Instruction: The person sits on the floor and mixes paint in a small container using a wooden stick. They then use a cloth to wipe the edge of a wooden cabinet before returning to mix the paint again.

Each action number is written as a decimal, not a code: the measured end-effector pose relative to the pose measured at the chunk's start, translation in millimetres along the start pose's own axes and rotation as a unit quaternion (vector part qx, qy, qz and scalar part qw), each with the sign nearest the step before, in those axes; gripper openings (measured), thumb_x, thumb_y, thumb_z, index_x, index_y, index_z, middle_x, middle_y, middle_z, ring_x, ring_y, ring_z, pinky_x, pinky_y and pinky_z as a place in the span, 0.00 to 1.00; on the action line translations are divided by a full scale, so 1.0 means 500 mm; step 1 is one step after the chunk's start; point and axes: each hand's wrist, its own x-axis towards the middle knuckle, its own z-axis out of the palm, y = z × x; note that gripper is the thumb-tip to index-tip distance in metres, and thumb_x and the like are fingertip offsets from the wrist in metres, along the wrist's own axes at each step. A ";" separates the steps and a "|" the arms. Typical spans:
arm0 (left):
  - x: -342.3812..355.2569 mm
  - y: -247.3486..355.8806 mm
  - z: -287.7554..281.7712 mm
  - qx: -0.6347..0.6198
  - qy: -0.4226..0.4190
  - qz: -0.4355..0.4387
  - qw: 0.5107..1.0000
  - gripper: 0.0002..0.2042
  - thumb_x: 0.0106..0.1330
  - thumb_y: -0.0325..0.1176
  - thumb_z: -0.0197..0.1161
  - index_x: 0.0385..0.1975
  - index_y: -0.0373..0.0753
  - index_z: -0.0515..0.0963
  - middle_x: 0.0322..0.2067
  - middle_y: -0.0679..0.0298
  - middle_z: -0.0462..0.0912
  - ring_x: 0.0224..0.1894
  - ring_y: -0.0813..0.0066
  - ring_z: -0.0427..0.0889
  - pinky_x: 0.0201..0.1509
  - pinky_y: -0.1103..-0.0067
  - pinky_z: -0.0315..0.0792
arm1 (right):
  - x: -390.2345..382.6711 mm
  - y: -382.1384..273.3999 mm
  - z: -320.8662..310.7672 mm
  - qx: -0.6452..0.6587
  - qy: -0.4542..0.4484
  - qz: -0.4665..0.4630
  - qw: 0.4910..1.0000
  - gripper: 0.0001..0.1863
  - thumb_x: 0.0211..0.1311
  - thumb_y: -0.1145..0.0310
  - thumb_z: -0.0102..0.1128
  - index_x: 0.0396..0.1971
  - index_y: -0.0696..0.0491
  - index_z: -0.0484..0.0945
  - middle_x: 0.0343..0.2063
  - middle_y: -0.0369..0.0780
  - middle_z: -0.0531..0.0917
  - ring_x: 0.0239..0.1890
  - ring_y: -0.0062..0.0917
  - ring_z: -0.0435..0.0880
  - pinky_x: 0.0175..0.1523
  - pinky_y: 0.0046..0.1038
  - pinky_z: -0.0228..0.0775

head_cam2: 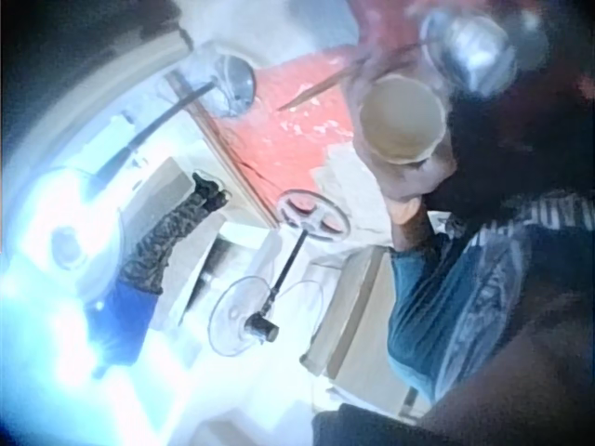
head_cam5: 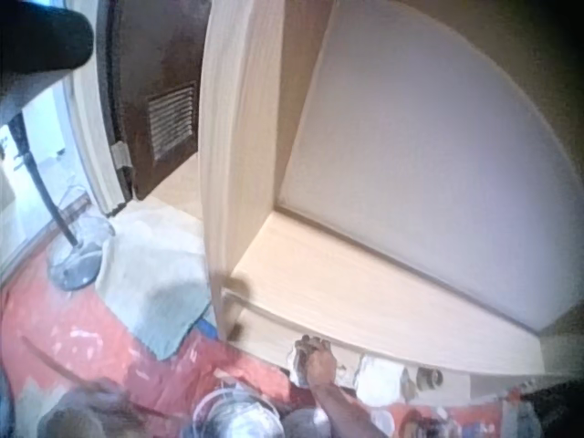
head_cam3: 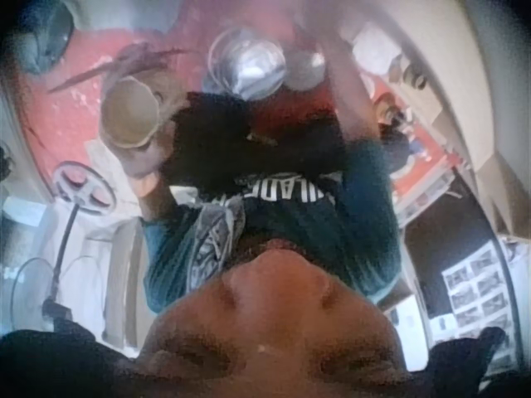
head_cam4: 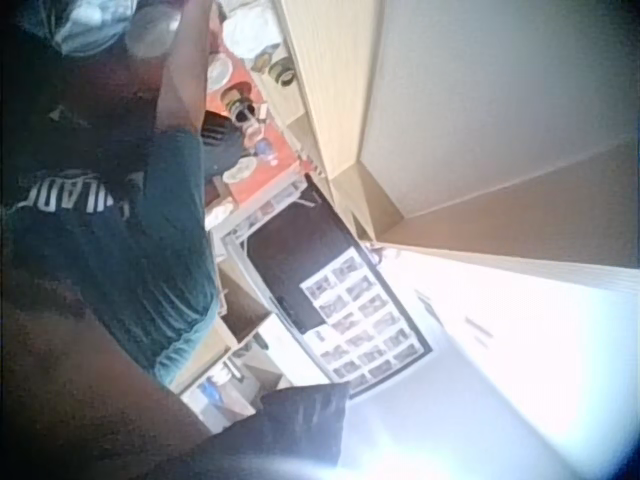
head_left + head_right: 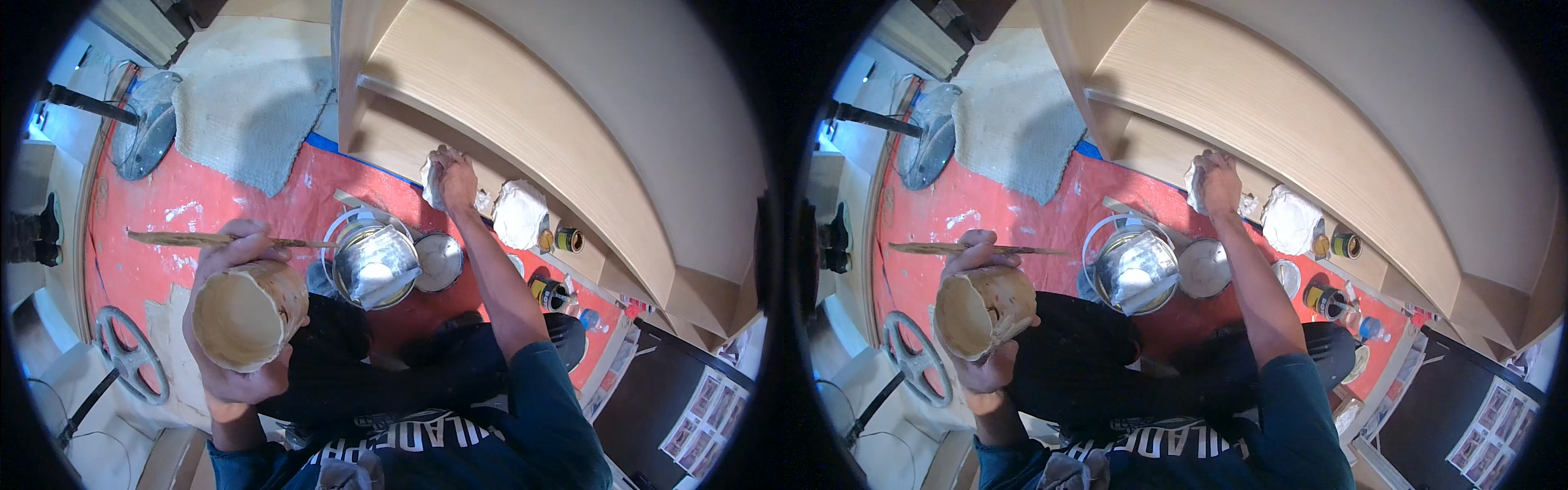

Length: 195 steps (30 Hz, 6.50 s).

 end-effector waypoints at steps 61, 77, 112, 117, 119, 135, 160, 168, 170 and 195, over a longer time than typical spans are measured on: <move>0.042 0.003 0.102 -0.179 -0.111 0.073 0.975 0.38 0.55 0.30 0.75 0.68 0.31 0.66 0.63 0.52 0.73 0.60 0.57 0.79 0.44 0.68 0.89 | -0.229 -0.030 -0.320 0.743 -0.020 0.164 0.648 0.19 0.76 0.58 0.57 0.47 0.61 0.79 0.43 0.44 0.88 0.38 0.27 0.86 0.44 0.32 0.79; 0.029 0.031 0.157 -0.176 -0.138 0.073 0.972 0.39 0.56 0.31 0.75 0.68 0.31 0.65 0.62 0.51 0.72 0.61 0.57 0.79 0.43 0.67 0.89 | -0.273 -0.044 -0.294 0.826 0.126 0.221 0.503 0.17 0.70 0.72 0.64 0.55 0.63 0.79 0.44 0.46 0.88 0.41 0.30 0.90 0.46 0.35 0.85; -0.006 0.051 0.197 -0.159 -0.260 0.059 0.951 0.35 0.56 0.27 0.67 0.67 0.29 0.68 0.56 0.58 0.78 0.52 0.74 0.82 0.57 0.73 0.80 | -0.265 -0.062 -0.391 0.565 -0.059 0.258 0.781 0.22 0.73 0.49 0.61 0.40 0.57 0.81 0.31 0.37 0.84 0.35 0.21 0.80 0.43 0.28 0.73; -0.010 0.069 0.217 -0.154 -0.295 0.026 0.943 0.36 0.54 0.27 0.67 0.68 0.29 0.67 0.55 0.59 0.79 0.54 0.73 0.81 0.57 0.72 0.80 | -0.275 -0.173 -0.494 0.636 -0.093 0.087 0.761 0.15 0.66 0.62 0.72 0.43 0.54 0.77 0.34 0.36 0.85 0.38 0.18 0.82 0.45 0.26 0.76; -0.006 0.066 0.226 -0.137 -0.309 0.033 0.940 0.37 0.53 0.26 0.67 0.68 0.30 0.67 0.57 0.59 0.78 0.56 0.72 0.81 0.57 0.72 0.81 | -0.280 -0.204 -0.503 0.654 -0.074 0.078 0.749 0.15 0.64 0.69 0.75 0.43 0.55 0.76 0.32 0.33 0.85 0.35 0.15 0.81 0.41 0.23 0.75; -0.039 0.048 0.250 -0.071 -0.344 0.140 0.926 0.31 0.53 0.34 0.73 0.58 0.29 0.76 0.58 0.55 0.80 0.62 0.64 0.77 0.68 0.68 0.69 | -0.296 -0.223 -0.516 0.567 -0.048 0.132 0.812 0.16 0.63 0.63 0.75 0.41 0.57 0.79 0.36 0.36 0.87 0.39 0.17 0.83 0.45 0.26 0.77; -0.002 -0.007 0.230 -0.141 -0.246 0.056 0.957 0.35 0.48 0.27 0.70 0.62 0.32 0.73 0.58 0.55 0.76 0.63 0.64 0.74 0.70 0.66 0.66 | -0.271 0.008 -0.153 0.746 -0.010 0.493 0.447 0.27 0.79 0.50 0.44 0.55 0.59 0.76 0.46 0.50 0.88 0.45 0.42 0.90 0.55 0.46 0.83; -0.019 -0.010 0.251 -0.143 -0.289 -0.004 0.947 0.35 0.51 0.29 0.71 0.64 0.31 0.71 0.58 0.55 0.76 0.60 0.64 0.77 0.65 0.69 0.72 | -0.126 0.058 -0.262 0.500 -0.095 0.396 0.764 0.37 0.71 0.39 0.53 0.63 0.58 0.73 0.56 0.50 0.84 0.60 0.41 0.82 0.66 0.42 0.73; -0.027 0.023 0.309 -0.181 -0.281 0.044 0.941 0.34 0.55 0.33 0.71 0.63 0.29 0.71 0.57 0.56 0.75 0.58 0.67 0.79 0.59 0.70 0.78 | -0.215 0.205 -0.238 0.222 -0.052 0.248 0.942 0.34 0.66 0.44 0.62 0.60 0.57 0.76 0.53 0.50 0.86 0.57 0.42 0.84 0.63 0.38 0.75; -0.090 -0.005 0.554 0.080 -0.416 0.129 0.897 0.35 0.46 0.37 0.82 0.57 0.33 0.79 0.58 0.55 0.80 0.63 0.58 0.76 0.68 0.65 0.70 | -0.789 0.544 -0.435 0.004 0.341 0.438 0.832 0.22 0.65 0.66 0.68 0.57 0.56 0.78 0.48 0.53 0.83 0.50 0.46 0.84 0.57 0.42 0.76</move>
